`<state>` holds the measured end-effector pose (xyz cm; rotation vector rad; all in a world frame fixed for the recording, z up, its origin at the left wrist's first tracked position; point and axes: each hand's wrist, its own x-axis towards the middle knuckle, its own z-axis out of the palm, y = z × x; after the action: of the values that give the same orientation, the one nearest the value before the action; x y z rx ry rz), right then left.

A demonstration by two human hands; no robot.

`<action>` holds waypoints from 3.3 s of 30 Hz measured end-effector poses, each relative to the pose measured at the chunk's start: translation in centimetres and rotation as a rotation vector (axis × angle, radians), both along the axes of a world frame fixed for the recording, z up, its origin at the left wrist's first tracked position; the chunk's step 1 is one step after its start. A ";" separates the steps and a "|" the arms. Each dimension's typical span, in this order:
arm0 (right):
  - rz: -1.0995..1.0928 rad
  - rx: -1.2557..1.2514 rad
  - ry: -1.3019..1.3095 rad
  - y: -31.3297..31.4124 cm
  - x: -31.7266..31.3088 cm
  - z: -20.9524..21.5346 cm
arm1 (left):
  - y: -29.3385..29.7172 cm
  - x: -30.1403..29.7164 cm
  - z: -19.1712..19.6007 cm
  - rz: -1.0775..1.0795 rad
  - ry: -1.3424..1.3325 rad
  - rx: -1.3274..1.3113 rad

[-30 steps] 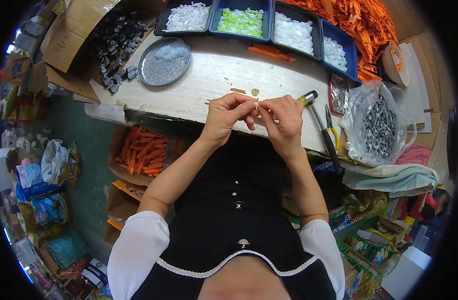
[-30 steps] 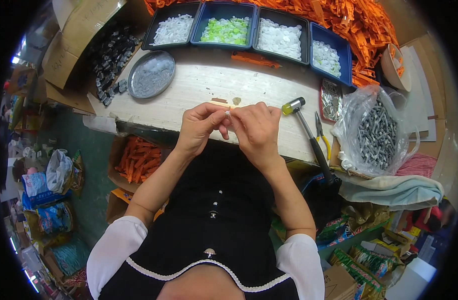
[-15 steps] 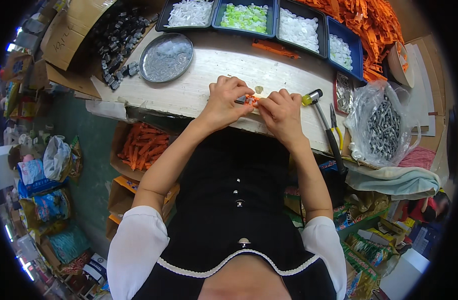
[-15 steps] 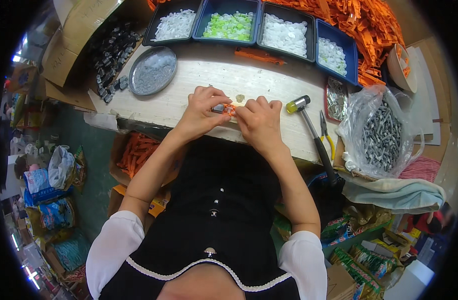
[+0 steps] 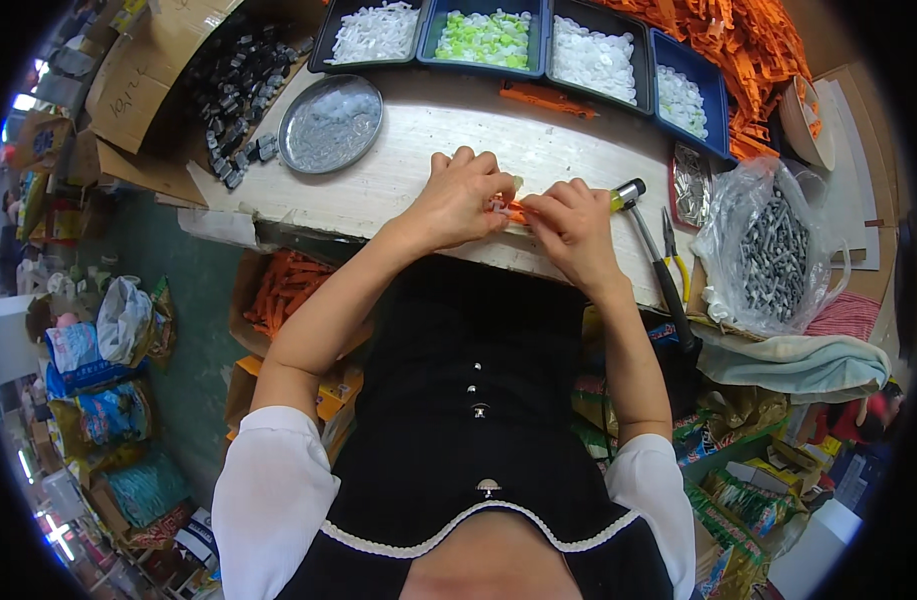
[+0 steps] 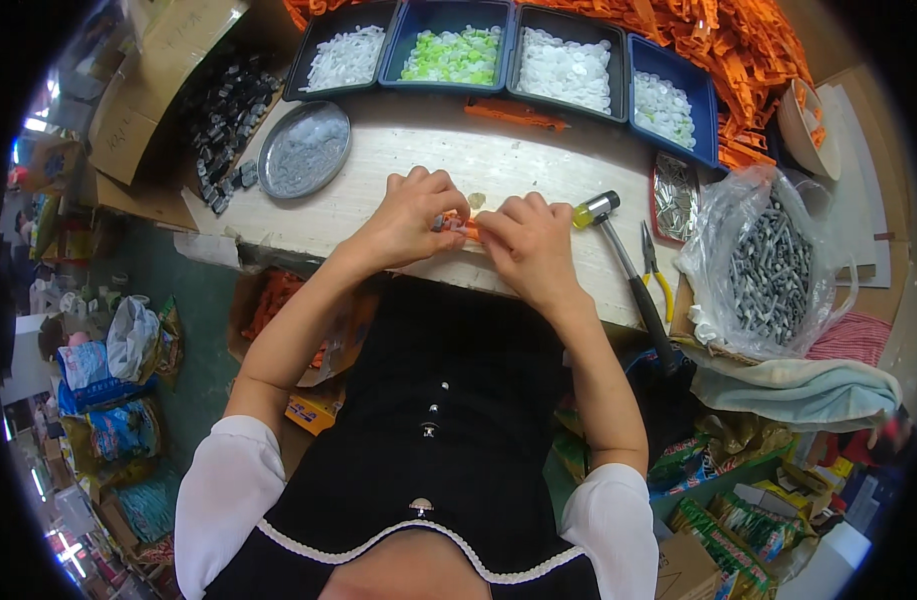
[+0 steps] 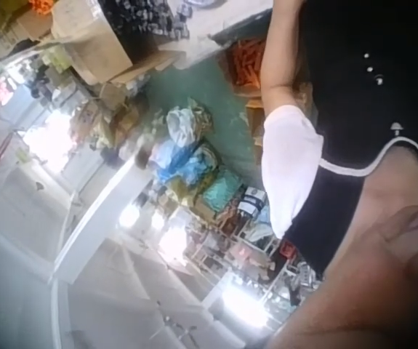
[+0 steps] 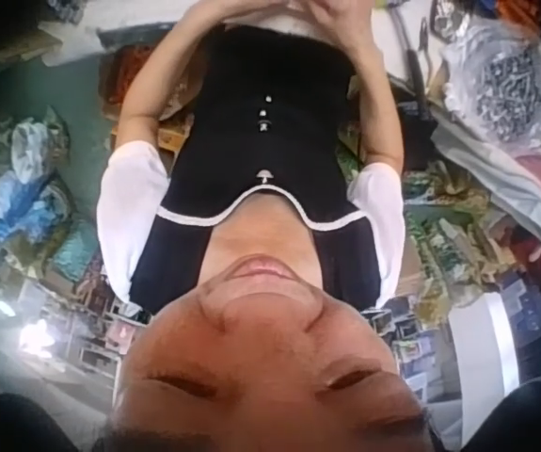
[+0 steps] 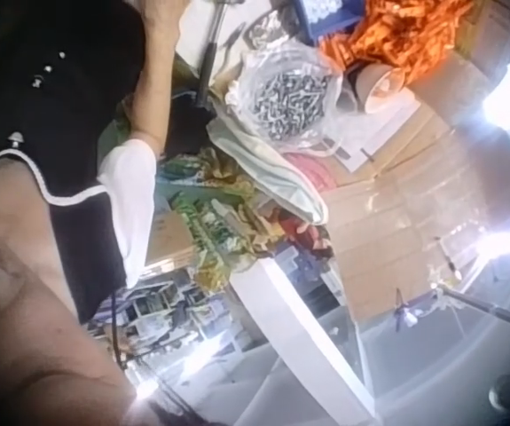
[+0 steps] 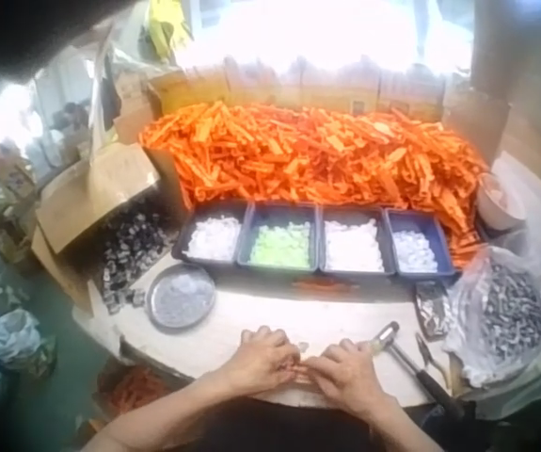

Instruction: Manually assembling plastic toy parts by inserting small components and using a small hammer to secure them.

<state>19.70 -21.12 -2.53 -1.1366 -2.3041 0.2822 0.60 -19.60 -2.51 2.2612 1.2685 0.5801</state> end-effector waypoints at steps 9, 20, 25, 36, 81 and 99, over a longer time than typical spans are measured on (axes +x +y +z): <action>-0.434 0.019 0.140 3.6 12.2 -0.1 | 7.7 7.2 5.0 -0.370 0.351 0.221; -0.629 -0.113 -0.415 6.7 16.2 -1.3 | 20.5 23.0 0.3 -0.304 0.559 0.647; -0.622 -0.063 -0.314 6.6 17.0 -1.5 | 20.9 23.0 1.7 -0.349 0.483 0.531; -0.581 0.092 -0.250 5.7 18.8 -2.2 | 14.5 15.7 5.8 -0.229 -0.922 -0.579; 0.017 -1.115 0.914 -1.9 -2.5 2.7 | -5.6 -0.3 -1.0 0.005 -1.074 -0.292; -0.015 0.011 0.329 -3.0 -2.6 1.9 | -5.5 1.6 -3.2 0.173 -1.146 -0.102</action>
<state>17.14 -24.14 -0.60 -1.0170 -2.0052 0.4174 2.15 -25.15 -5.69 1.2871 0.8200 1.5201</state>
